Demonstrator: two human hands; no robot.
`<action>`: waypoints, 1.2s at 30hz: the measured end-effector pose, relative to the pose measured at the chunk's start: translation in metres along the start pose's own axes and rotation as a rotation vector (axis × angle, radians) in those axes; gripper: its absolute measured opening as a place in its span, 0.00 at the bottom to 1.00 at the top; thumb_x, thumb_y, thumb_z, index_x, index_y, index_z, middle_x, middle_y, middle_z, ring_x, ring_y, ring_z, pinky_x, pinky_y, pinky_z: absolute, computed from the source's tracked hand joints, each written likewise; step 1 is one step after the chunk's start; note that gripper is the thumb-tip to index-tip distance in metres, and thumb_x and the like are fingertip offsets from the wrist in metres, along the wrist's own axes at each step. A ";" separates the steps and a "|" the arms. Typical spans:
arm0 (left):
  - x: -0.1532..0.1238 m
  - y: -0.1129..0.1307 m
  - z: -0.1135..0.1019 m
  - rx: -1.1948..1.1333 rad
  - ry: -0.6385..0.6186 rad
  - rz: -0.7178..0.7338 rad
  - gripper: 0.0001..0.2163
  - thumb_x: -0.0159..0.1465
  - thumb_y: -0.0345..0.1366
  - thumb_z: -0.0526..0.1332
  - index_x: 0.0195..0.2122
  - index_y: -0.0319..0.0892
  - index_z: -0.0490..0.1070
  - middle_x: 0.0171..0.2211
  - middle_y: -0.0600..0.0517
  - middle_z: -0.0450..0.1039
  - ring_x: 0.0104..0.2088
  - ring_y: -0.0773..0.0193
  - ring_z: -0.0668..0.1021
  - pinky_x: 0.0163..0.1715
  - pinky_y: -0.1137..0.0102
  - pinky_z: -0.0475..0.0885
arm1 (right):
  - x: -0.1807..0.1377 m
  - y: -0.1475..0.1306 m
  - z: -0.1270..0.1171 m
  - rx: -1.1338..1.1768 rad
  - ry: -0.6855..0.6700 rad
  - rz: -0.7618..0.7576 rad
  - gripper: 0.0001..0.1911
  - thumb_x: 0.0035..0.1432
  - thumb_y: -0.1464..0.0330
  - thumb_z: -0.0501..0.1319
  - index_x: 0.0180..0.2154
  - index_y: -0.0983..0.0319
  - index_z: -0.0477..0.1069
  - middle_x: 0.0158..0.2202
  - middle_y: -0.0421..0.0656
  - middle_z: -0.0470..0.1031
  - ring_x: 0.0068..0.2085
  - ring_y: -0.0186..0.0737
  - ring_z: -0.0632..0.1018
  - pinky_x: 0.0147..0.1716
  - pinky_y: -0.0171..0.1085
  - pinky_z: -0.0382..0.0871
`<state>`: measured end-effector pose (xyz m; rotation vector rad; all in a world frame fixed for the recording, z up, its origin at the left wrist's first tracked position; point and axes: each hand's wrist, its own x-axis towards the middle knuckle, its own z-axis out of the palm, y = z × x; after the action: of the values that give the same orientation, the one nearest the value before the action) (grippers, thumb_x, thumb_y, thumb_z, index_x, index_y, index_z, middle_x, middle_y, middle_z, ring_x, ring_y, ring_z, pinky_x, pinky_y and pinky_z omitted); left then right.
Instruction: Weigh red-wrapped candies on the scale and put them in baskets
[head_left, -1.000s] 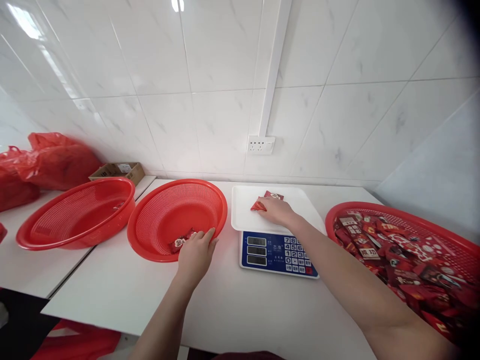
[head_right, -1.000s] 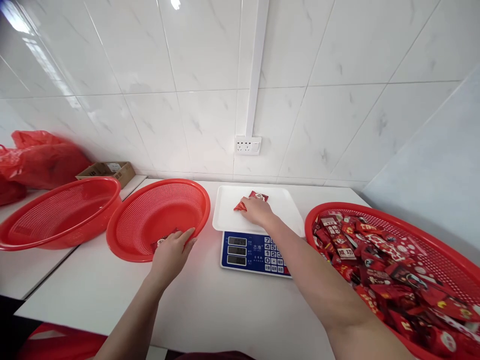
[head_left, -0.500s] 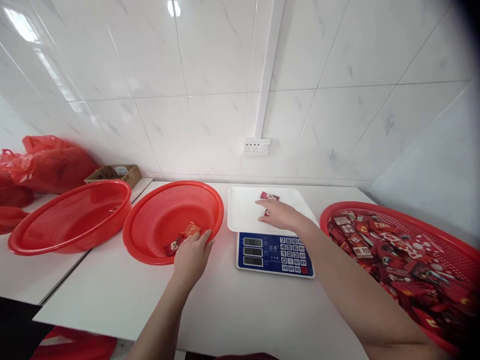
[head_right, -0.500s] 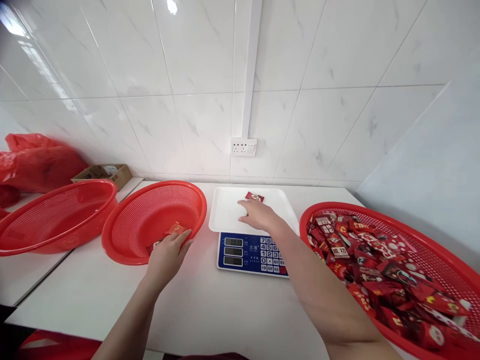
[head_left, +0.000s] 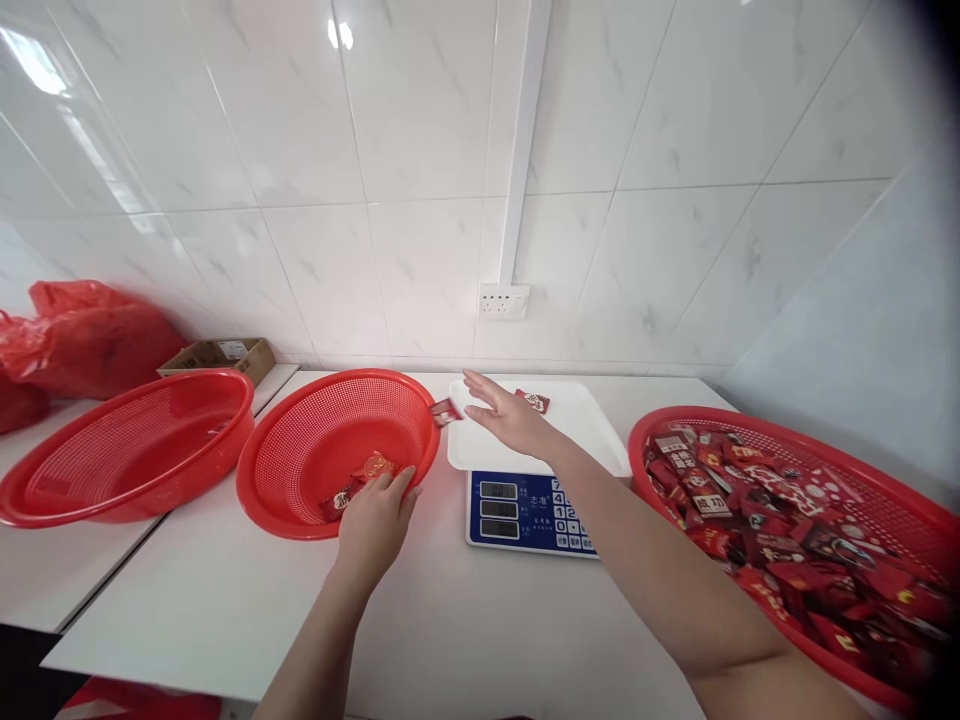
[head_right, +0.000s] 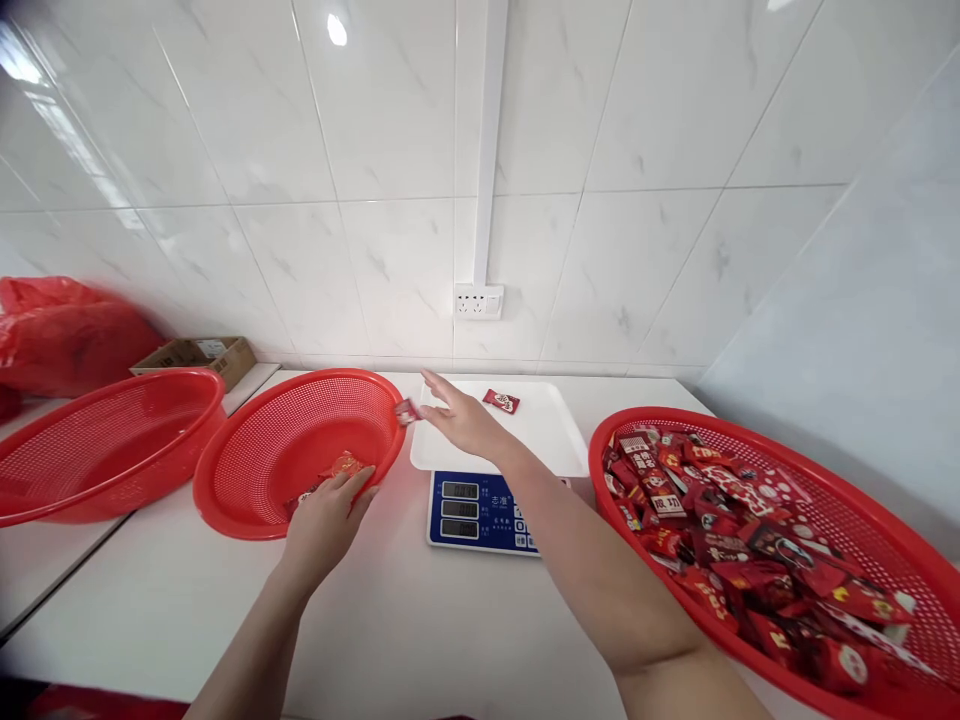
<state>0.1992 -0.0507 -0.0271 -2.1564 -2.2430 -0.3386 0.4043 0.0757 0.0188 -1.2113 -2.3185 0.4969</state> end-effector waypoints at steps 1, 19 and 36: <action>0.000 0.000 0.000 -0.002 0.000 0.002 0.17 0.67 0.41 0.47 0.53 0.45 0.67 0.43 0.48 0.74 0.43 0.55 0.75 0.36 0.66 0.69 | 0.003 -0.002 -0.001 0.004 0.008 -0.026 0.30 0.64 0.57 0.46 0.65 0.51 0.39 0.65 0.39 0.52 0.62 0.37 0.59 0.54 0.38 0.61; -0.001 -0.002 0.006 0.020 0.025 0.015 0.18 0.67 0.42 0.46 0.53 0.46 0.66 0.44 0.47 0.74 0.43 0.53 0.75 0.36 0.64 0.69 | 0.016 0.038 0.001 -0.049 -0.010 0.305 0.21 0.63 0.61 0.51 0.56 0.59 0.60 0.52 0.48 0.70 0.50 0.42 0.73 0.46 0.39 0.66; 0.042 -0.015 0.001 0.030 0.035 0.014 0.20 0.67 0.43 0.44 0.54 0.42 0.65 0.49 0.45 0.72 0.48 0.51 0.74 0.37 0.63 0.71 | -0.174 0.071 -0.083 -0.303 -0.045 0.510 0.26 0.59 0.63 0.52 0.59 0.59 0.60 0.64 0.48 0.54 0.63 0.50 0.56 0.60 0.50 0.53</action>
<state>0.1825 -0.0097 -0.0238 -2.1338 -2.1997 -0.3374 0.5840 -0.0223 0.0084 -1.9741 -2.1627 0.3453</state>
